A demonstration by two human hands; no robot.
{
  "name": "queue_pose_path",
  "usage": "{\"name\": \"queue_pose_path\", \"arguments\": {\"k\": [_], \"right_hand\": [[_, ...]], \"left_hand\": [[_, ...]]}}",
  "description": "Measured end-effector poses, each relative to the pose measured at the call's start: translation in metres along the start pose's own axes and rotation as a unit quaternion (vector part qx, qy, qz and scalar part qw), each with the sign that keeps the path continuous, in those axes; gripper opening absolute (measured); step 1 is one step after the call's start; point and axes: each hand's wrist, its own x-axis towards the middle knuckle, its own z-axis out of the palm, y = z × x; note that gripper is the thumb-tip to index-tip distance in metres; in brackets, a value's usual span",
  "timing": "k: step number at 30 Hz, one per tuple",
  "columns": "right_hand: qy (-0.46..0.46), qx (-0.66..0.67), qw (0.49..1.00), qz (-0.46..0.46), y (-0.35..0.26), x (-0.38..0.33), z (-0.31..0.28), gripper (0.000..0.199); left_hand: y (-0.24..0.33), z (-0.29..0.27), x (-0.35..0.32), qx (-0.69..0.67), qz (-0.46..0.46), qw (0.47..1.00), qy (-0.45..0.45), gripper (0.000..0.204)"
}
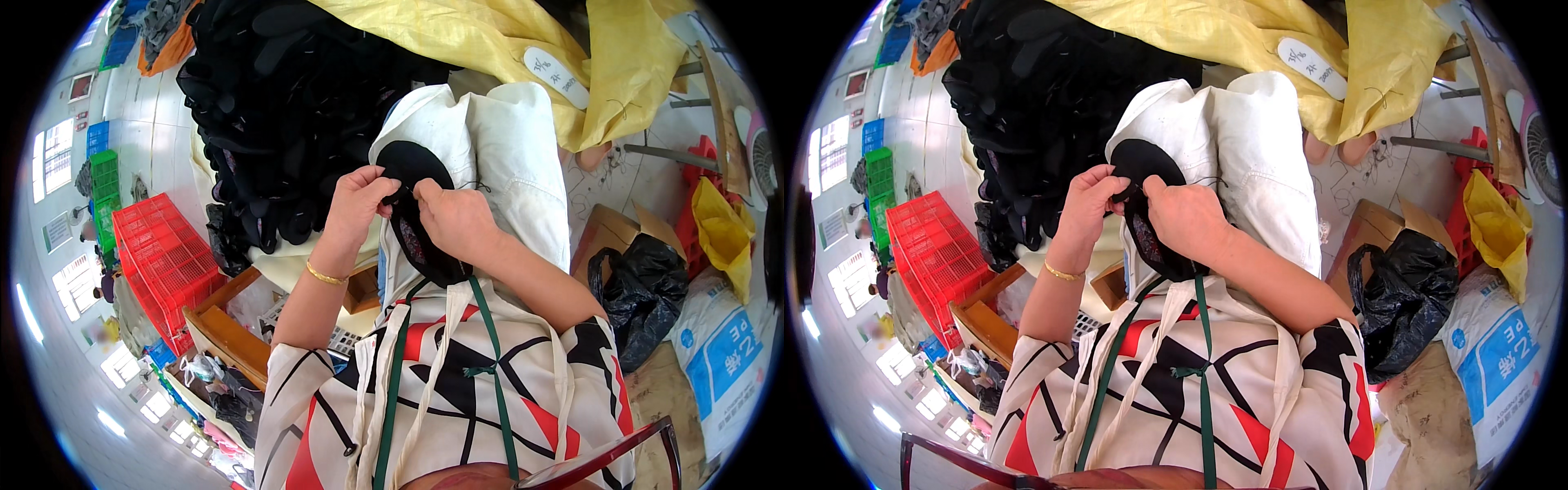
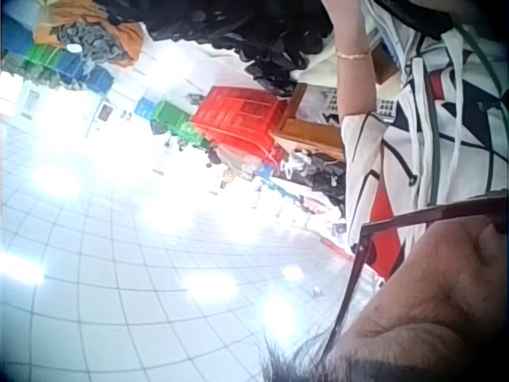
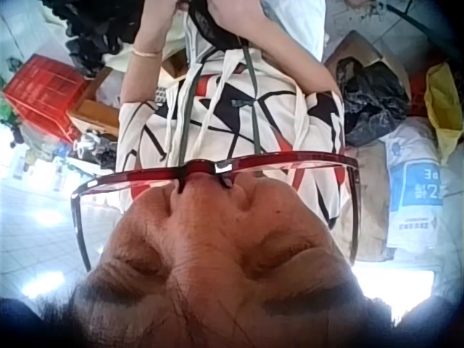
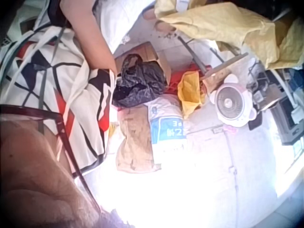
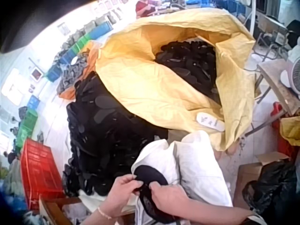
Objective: The person hand-sews a black slipper using a needle and thread. They repeatedly insert the needle through the slipper's upper and pull the thread to secure the stitching. The person works on one slipper at a time, occasionally adjusting its position on their lap.
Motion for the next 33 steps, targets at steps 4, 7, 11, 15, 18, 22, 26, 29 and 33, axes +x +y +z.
{"name": "queue_pose_path", "arguments": {"k": [4, 7, 11, 15, 18, 22, 26, 29, 33], "right_hand": [[0.034, -0.029, 0.999, -0.029, 0.003, -0.005, 0.016, 0.013], [0.080, -0.040, 0.994, -0.057, 0.002, -0.005, 0.021, 0.013], [0.116, -0.063, 0.989, -0.070, -0.001, -0.003, 0.026, 0.012], [0.106, -0.032, 0.993, -0.032, -0.004, -0.002, 0.025, 0.013], [0.079, 0.006, 0.997, 0.005, -0.009, -0.001, 0.018, 0.012], [0.066, 0.056, 0.995, 0.048, -0.010, 0.000, 0.018, 0.013], [0.083, 0.234, 0.964, 0.094, -0.008, 0.011, 0.014, 0.016], [-0.020, 0.342, 0.927, 0.151, -0.007, 0.021, -0.005, 0.017], [0.018, 0.130, 0.989, 0.074, -0.007, 0.027, -0.023, 0.008]], "left_hand": [[0.005, 0.000, 0.000, -0.004, -0.016, 1.000, -0.009, 0.008], [0.008, -0.001, 0.001, -0.013, -0.030, 0.999, -0.018, 0.007], [0.011, -0.001, 0.002, -0.043, -0.050, 0.997, -0.028, 0.006], [0.005, -0.006, 0.005, -0.054, -0.050, 0.997, -0.040, 0.006], [0.003, -0.007, 0.004, -0.067, -0.047, 0.996, -0.042, 0.006], [0.004, -0.007, 0.003, -0.074, -0.046, 0.995, -0.044, 0.006], [0.007, -0.002, 0.001, -0.059, -0.048, 0.996, -0.042, 0.007], [0.004, -0.004, 0.003, -0.050, -0.031, 0.997, -0.040, 0.008], [0.002, -0.003, 0.001, -0.023, -0.014, 0.999, -0.045, 0.009]]}}
